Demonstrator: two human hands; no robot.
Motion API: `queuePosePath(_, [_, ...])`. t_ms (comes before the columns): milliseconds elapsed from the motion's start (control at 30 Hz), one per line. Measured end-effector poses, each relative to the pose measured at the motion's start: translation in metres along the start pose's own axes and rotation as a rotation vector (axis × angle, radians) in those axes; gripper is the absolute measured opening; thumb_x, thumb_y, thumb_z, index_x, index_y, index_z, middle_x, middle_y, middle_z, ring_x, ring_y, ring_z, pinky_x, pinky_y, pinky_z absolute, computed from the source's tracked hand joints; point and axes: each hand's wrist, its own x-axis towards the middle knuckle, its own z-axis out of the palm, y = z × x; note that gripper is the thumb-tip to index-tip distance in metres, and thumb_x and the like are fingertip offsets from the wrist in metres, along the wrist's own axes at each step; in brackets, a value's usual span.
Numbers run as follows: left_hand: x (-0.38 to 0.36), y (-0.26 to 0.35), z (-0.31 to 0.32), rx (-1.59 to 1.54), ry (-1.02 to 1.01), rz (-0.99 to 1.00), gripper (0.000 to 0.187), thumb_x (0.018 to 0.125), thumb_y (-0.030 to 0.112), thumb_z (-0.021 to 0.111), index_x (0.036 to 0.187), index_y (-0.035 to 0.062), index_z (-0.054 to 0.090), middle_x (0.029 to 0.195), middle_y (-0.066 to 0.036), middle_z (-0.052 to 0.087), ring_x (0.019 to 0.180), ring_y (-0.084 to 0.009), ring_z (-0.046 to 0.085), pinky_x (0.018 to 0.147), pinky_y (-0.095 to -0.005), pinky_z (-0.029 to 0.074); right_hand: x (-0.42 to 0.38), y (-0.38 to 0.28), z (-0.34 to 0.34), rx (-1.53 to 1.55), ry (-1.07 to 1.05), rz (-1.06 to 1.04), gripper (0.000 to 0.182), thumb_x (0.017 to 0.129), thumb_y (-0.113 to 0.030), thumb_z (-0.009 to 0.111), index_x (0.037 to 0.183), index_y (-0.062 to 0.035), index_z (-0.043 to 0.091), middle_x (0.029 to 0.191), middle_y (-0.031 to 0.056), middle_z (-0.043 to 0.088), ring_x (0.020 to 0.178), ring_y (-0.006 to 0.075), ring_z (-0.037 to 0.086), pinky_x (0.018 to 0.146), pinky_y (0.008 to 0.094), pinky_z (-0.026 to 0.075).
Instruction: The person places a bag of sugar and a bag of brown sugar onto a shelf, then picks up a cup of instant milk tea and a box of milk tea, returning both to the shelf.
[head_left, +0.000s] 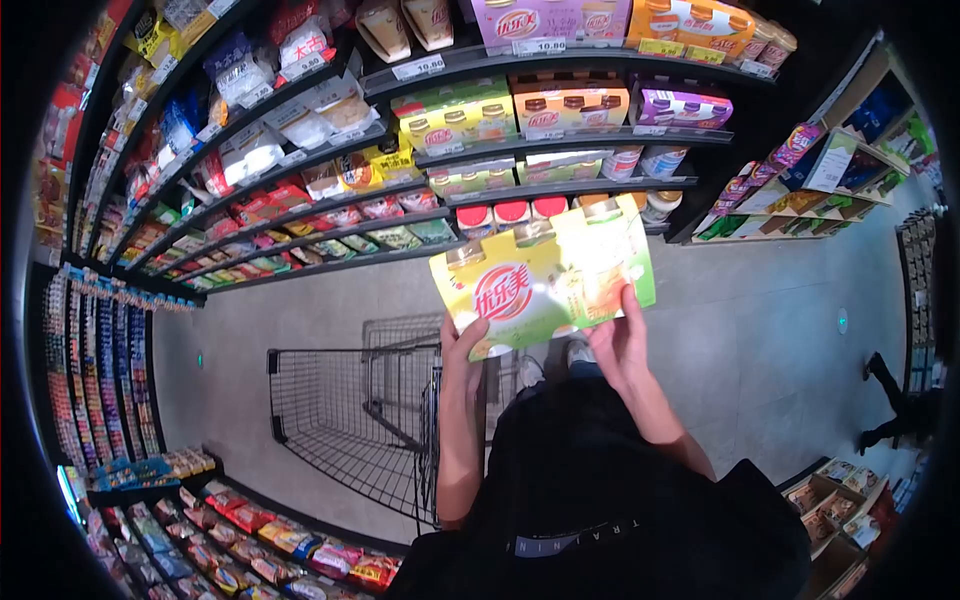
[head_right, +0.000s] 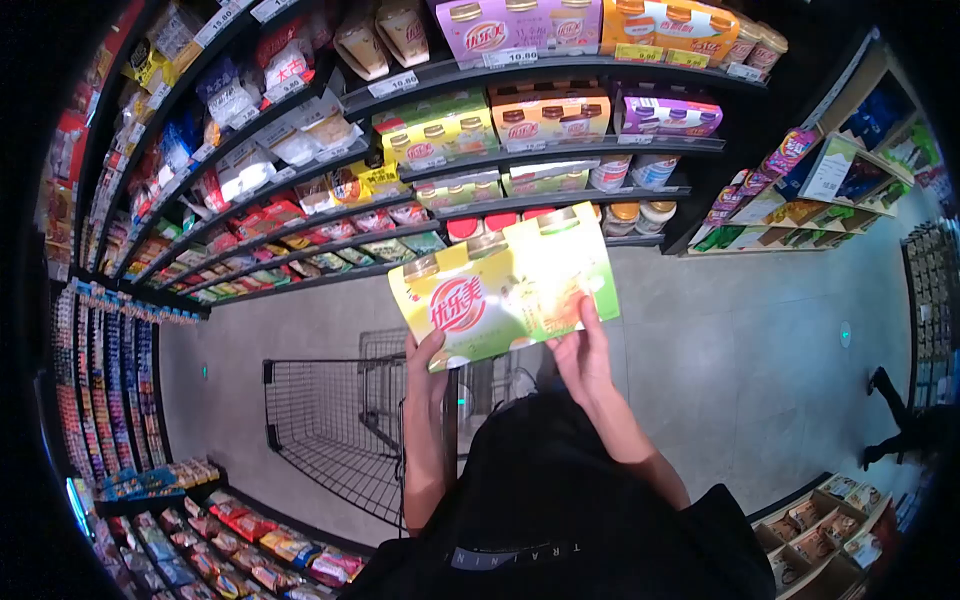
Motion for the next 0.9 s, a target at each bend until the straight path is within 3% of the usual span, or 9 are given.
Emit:
queuePosePath(100, [-0.001, 0.009, -0.024, -0.039, -0.003, -0.029, 0.053, 0.078, 0.011, 0.071, 0.125, -0.0036, 0.049, 0.114, -0.015, 0.063, 0.101, -0.0233, 0.063, 0.091, -0.0349, 0.049, -0.001, -0.02, -0.009, -0.175, -0.034, -0.054, 0.057, 0.095, -0.04, 0.055, 0.14, -0.007, 0.04, 0.137, 0.0086, 0.051, 0.123, 0.0205, 0.051, 0.103, 0.0366, 0.042])
queuePosePath(133, [0.001, 0.012, -0.031, -0.05, -0.034, -0.033, 0.055, 0.078, 0.012, 0.072, 0.125, -0.0034, 0.048, 0.114, -0.015, 0.062, 0.102, -0.0231, 0.063, 0.091, -0.0352, 0.049, -0.003, -0.027, -0.003, -0.247, -0.024, -0.087, 0.062, 0.091, -0.033, 0.063, 0.14, -0.0032, 0.038, 0.131, 0.0094, 0.055, 0.119, 0.0193, 0.054, 0.101, 0.0341, 0.042])
queuePosePath(167, [0.0, 0.013, -0.035, -0.063, -0.042, -0.032, 0.055, 0.078, 0.012, 0.072, 0.125, -0.0034, 0.048, 0.114, -0.015, 0.062, 0.102, -0.0231, 0.063, 0.091, -0.0352, 0.049, -0.002, -0.031, -0.002, -0.26, -0.025, -0.096, 0.062, 0.091, -0.033, 0.063, 0.14, -0.0032, 0.038, 0.131, 0.0094, 0.055, 0.119, 0.0193, 0.054, 0.101, 0.0341, 0.042])
queuePosePath(233, [-0.004, 0.024, -0.035, -0.017, -0.055, -0.006, 0.057, 0.078, 0.013, 0.071, 0.127, -0.0027, 0.047, 0.115, -0.015, 0.062, 0.103, -0.0231, 0.062, 0.091, -0.0356, 0.049, 0.003, -0.041, 0.002, -0.663, -0.09, 0.016, 0.063, 0.09, -0.028, 0.065, 0.14, -0.0015, 0.038, 0.128, 0.0102, 0.056, 0.119, 0.018, 0.053, 0.102, 0.0327, 0.04])
queuePosePath(367, [-0.018, 0.036, -0.031, 0.067, 0.01, -0.023, 0.061, 0.078, 0.014, 0.072, 0.132, -0.0007, 0.045, 0.117, -0.014, 0.06, 0.105, -0.0215, 0.061, 0.093, -0.0343, 0.047, 0.006, -0.032, 0.017, -0.825, -0.056, 0.001, 0.066, 0.085, -0.02, 0.073, 0.138, 0.0001, 0.04, 0.127, 0.0112, 0.057, 0.118, 0.0179, 0.053, 0.102, 0.0316, 0.039])
queuePosePath(533, [-0.022, 0.037, -0.043, 0.056, 0.027, -0.015, 0.062, 0.08, 0.017, 0.072, 0.133, -0.0002, 0.044, 0.119, -0.014, 0.059, 0.107, -0.0208, 0.059, 0.094, -0.0341, 0.046, 0.006, -0.015, 0.016, -0.786, -0.06, 0.005, 0.066, 0.084, -0.018, 0.074, 0.137, -0.0001, 0.041, 0.126, 0.0113, 0.057, 0.118, 0.018, 0.053, 0.102, 0.0316, 0.04])
queuePosePath(900, [-0.025, 0.038, -0.055, 0.093, -0.011, -0.054, 0.067, 0.081, 0.009, 0.072, 0.139, 0.001, 0.039, 0.126, -0.014, 0.056, 0.116, -0.0216, 0.054, 0.101, -0.0349, 0.041, -0.001, -0.01, 0.02, -0.773, -0.064, 0.004, 0.066, 0.084, -0.016, 0.073, 0.139, -0.0002, 0.04, 0.129, 0.0116, 0.056, 0.119, 0.0187, 0.052, 0.103, 0.0322, 0.039])
